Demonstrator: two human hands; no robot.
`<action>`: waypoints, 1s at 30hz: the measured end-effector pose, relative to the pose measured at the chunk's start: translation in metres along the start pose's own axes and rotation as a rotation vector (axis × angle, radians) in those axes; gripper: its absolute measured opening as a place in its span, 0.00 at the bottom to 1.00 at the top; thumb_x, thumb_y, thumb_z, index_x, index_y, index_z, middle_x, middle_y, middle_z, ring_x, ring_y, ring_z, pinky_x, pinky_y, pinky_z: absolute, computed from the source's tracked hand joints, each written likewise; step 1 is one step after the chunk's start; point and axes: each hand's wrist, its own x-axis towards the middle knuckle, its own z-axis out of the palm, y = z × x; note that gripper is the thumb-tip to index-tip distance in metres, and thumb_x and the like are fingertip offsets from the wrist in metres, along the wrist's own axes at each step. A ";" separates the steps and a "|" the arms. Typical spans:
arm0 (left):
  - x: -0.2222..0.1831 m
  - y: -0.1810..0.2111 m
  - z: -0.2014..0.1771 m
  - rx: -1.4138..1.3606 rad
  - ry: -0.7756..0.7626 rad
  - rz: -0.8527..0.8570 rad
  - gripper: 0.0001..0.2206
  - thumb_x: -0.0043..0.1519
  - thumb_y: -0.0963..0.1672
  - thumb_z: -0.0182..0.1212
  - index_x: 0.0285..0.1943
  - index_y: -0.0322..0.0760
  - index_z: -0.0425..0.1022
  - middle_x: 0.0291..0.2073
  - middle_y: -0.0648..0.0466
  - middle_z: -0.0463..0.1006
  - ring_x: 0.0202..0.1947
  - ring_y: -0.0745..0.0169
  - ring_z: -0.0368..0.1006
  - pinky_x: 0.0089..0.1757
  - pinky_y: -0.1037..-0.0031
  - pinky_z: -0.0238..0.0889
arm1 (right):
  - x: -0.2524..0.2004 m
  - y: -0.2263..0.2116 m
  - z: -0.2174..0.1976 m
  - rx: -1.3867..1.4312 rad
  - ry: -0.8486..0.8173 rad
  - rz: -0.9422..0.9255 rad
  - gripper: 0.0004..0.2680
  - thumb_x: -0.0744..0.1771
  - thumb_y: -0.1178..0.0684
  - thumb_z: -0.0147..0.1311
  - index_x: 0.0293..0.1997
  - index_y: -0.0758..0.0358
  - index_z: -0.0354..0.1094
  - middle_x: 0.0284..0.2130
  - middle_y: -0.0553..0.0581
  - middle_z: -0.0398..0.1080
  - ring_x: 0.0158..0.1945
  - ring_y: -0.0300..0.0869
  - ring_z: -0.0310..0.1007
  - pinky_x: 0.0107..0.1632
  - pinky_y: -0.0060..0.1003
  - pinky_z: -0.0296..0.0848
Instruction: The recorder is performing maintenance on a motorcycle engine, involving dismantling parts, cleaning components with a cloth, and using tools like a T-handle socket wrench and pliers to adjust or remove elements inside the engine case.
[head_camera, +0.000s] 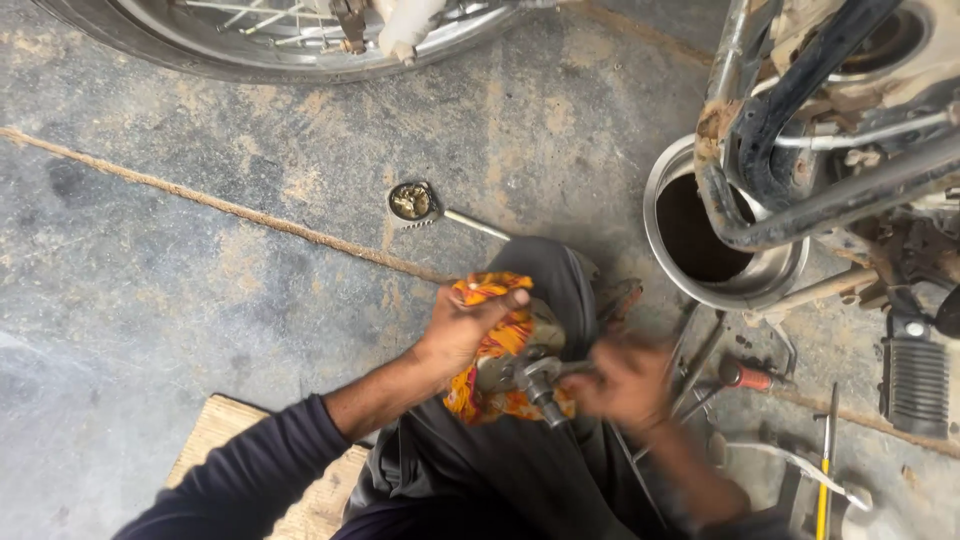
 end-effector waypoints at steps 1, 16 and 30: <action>0.002 -0.002 -0.002 -0.062 0.024 -0.022 0.07 0.60 0.43 0.68 0.40 0.32 0.81 0.29 0.50 0.84 0.27 0.67 0.80 0.30 0.73 0.75 | -0.051 -0.023 0.033 0.246 0.065 0.415 0.16 0.68 0.42 0.58 0.23 0.58 0.61 0.17 0.50 0.61 0.21 0.40 0.62 0.28 0.38 0.61; -0.020 0.030 0.011 0.442 0.058 0.107 0.15 0.62 0.50 0.66 0.30 0.34 0.83 0.19 0.55 0.82 0.19 0.70 0.78 0.26 0.73 0.70 | 0.086 -0.012 -0.167 -0.407 -0.321 -0.246 0.22 0.65 0.33 0.55 0.11 0.53 0.60 0.10 0.46 0.58 0.13 0.36 0.53 0.25 0.37 0.54; -0.020 0.040 0.024 0.515 0.080 -0.010 0.18 0.61 0.50 0.66 0.24 0.33 0.80 0.15 0.54 0.80 0.15 0.68 0.75 0.23 0.71 0.69 | 0.142 -0.029 -0.179 -0.760 -0.446 -0.799 0.20 0.69 0.42 0.47 0.12 0.48 0.56 0.10 0.41 0.51 0.15 0.31 0.53 0.33 0.34 0.55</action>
